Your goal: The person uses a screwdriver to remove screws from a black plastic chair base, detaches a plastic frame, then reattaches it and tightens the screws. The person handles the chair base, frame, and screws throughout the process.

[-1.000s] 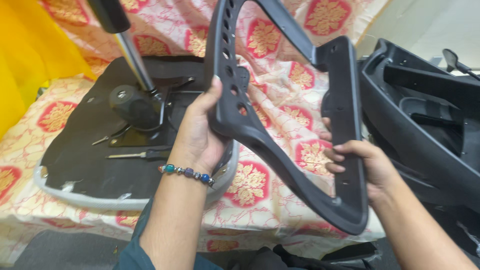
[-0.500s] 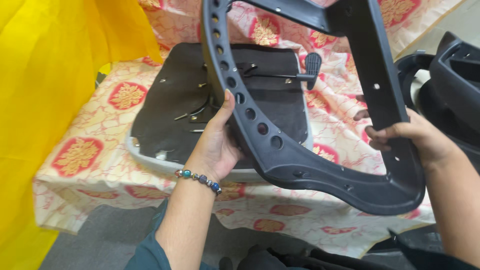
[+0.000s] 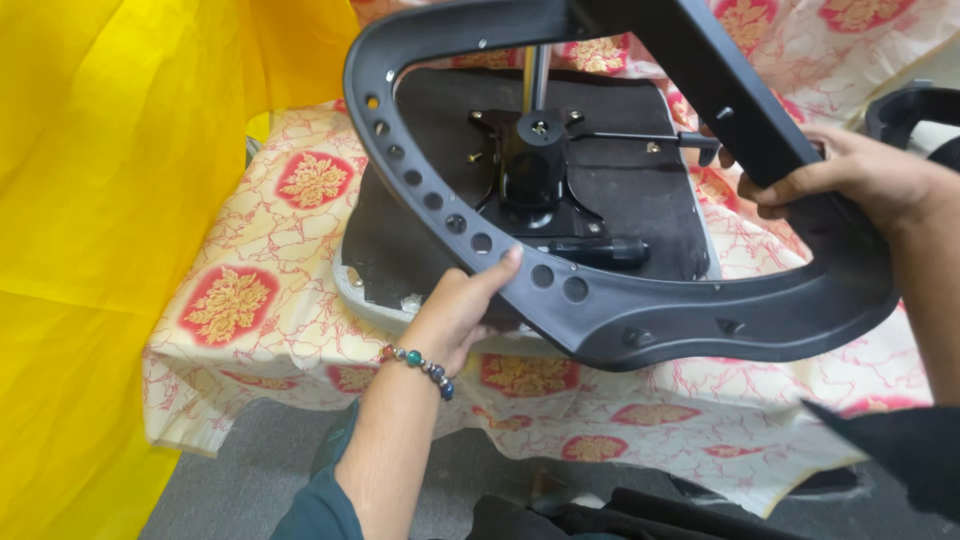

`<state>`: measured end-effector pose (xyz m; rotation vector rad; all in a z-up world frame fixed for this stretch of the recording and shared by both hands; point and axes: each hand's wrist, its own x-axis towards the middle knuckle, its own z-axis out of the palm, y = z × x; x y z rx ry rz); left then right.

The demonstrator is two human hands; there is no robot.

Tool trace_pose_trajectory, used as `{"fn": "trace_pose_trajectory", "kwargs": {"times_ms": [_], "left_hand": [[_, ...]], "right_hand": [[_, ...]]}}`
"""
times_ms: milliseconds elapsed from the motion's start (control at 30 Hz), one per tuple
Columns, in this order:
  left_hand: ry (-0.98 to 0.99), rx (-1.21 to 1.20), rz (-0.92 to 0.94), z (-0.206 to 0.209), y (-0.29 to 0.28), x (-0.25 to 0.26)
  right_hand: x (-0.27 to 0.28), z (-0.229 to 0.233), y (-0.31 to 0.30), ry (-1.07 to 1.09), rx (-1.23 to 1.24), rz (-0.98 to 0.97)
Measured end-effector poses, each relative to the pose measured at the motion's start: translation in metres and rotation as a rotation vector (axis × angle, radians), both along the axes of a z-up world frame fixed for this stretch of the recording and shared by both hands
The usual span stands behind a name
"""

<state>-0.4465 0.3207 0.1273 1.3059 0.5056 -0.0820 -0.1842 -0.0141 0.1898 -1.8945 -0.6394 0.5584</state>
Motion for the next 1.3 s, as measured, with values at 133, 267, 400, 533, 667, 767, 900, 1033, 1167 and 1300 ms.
{"fn": "trace_pose_trajectory", "kwargs": {"times_ms": [133, 267, 400, 533, 667, 767, 900, 1033, 1167, 1300], "left_hand": [[0.173, 0.066, -0.145, -0.01, 0.01, 0.003], [0.239, -0.041, -0.22, -0.015, 0.023, 0.01], [0.283, -0.053, -0.298, -0.021, 0.038, 0.02], [0.321, -0.037, -0.464, -0.021, 0.052, 0.019], [0.366, 0.097, -0.684, -0.012, 0.065, 0.021], [0.378, 0.236, -0.843, 0.0, 0.072, 0.025], [0.317, 0.176, -0.936, 0.022, 0.094, 0.028], [0.003, 0.339, -0.55, 0.049, 0.138, 0.038], [-0.389, 1.314, 0.272, 0.062, 0.179, 0.07], [-0.424, 1.73, 0.277, 0.058, 0.205, 0.089]], "right_hand": [[0.056, 0.01, 0.034, -0.098, -0.101, 0.216], [0.107, 0.018, 0.076, -0.111, -0.194, 0.415], [0.134, 0.025, 0.118, -0.217, -0.332, 0.422], [0.138, 0.034, 0.15, -0.378, -0.43, 0.405], [0.128, 0.038, 0.166, -0.447, -0.435, 0.365], [0.121, 0.036, 0.172, -0.463, -0.508, 0.251], [0.116, 0.029, 0.174, -0.607, -0.567, 0.179], [0.108, 0.026, 0.175, -0.795, -0.282, 0.282], [0.09, 0.013, 0.176, -0.809, -0.323, 0.008], [0.077, 0.008, 0.182, -0.766, -0.292, -0.123]]}}
